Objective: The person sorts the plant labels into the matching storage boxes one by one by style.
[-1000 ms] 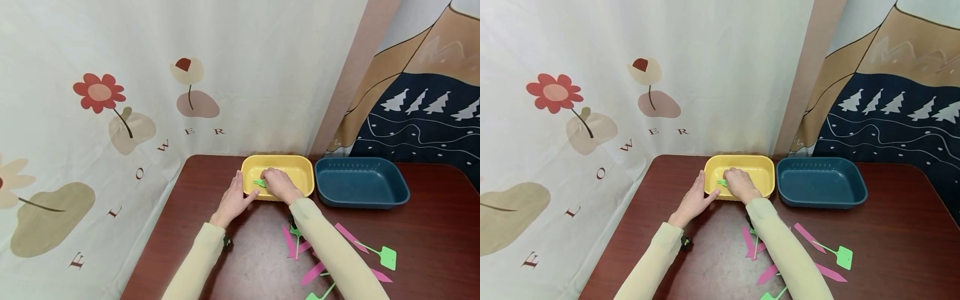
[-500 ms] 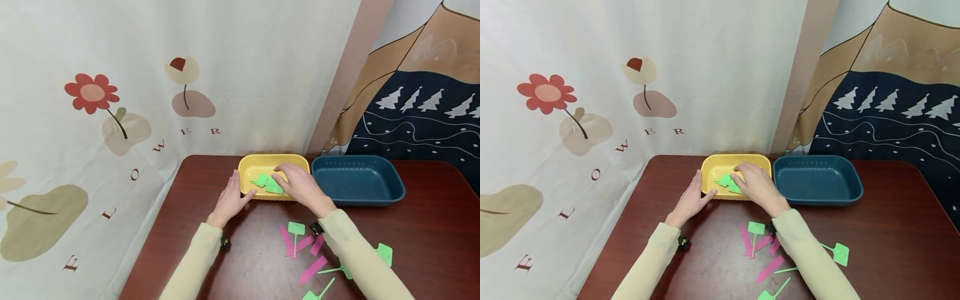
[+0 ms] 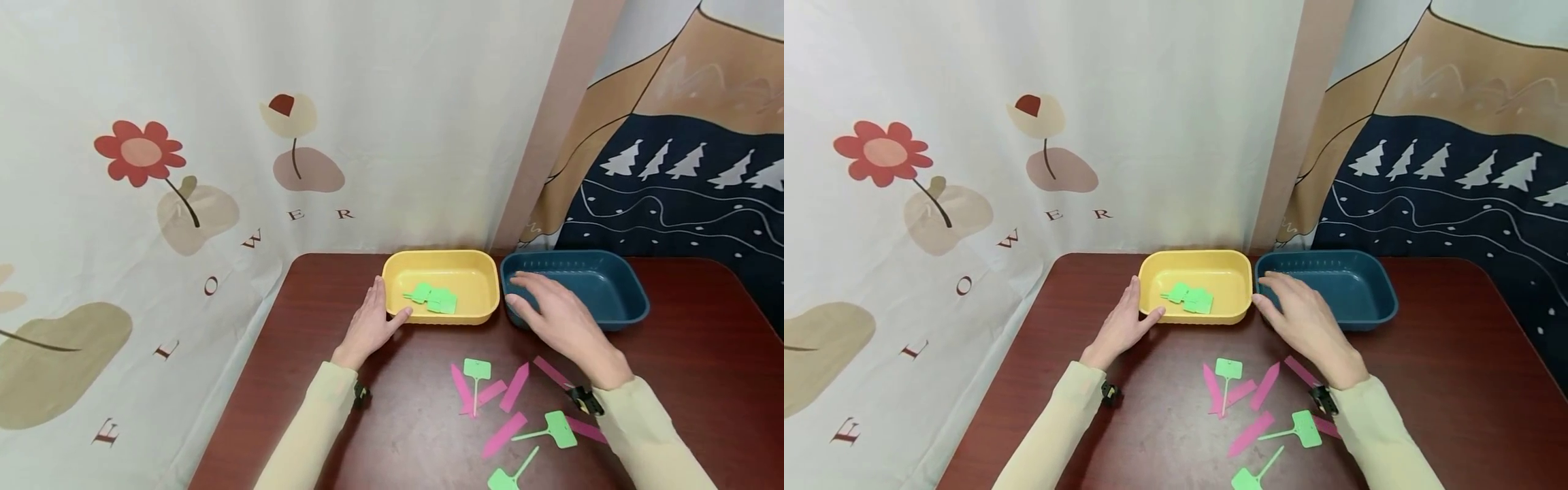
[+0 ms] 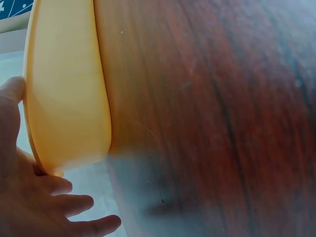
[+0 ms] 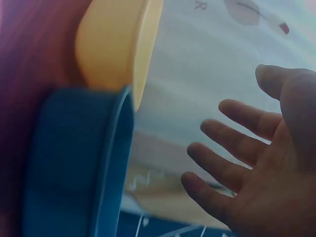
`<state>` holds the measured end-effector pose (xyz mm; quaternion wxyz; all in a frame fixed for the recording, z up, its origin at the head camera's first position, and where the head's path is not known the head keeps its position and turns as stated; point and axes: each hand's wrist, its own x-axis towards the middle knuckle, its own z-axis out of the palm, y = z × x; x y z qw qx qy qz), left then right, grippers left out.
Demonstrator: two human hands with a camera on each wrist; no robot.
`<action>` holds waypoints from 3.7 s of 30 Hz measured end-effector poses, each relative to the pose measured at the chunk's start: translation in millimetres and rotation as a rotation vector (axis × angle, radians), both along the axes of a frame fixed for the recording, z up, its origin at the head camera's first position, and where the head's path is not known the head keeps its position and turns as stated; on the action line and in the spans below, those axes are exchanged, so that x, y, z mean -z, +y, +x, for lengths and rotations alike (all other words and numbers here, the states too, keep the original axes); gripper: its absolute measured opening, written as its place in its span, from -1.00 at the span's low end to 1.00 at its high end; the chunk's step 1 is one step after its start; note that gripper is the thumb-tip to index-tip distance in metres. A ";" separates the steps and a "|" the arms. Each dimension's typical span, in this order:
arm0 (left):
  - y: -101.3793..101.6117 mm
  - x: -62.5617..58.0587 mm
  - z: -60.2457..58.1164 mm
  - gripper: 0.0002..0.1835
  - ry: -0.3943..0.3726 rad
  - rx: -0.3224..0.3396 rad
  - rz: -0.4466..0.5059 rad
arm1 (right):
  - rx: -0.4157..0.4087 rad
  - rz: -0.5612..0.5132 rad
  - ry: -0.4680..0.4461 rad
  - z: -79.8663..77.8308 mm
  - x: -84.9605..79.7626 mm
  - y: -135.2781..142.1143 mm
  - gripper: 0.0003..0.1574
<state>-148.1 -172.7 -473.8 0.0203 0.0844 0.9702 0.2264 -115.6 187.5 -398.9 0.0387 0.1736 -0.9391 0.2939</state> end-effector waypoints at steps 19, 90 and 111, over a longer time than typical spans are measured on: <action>0.8 2.1 -1.6 0.12 -0.021 -0.008 0.007 | 0.328 0.099 -0.030 3.3 51.5 124.6 0.05; 130.6 1.9 87.5 -0.50 0.415 0.891 -0.416 | 0.279 0.090 -0.152 -7.5 71.8 107.0 0.19; 106.5 -1.4 75.1 -0.96 0.484 0.887 -0.530 | 0.289 0.086 -0.147 -7.9 72.4 109.7 0.18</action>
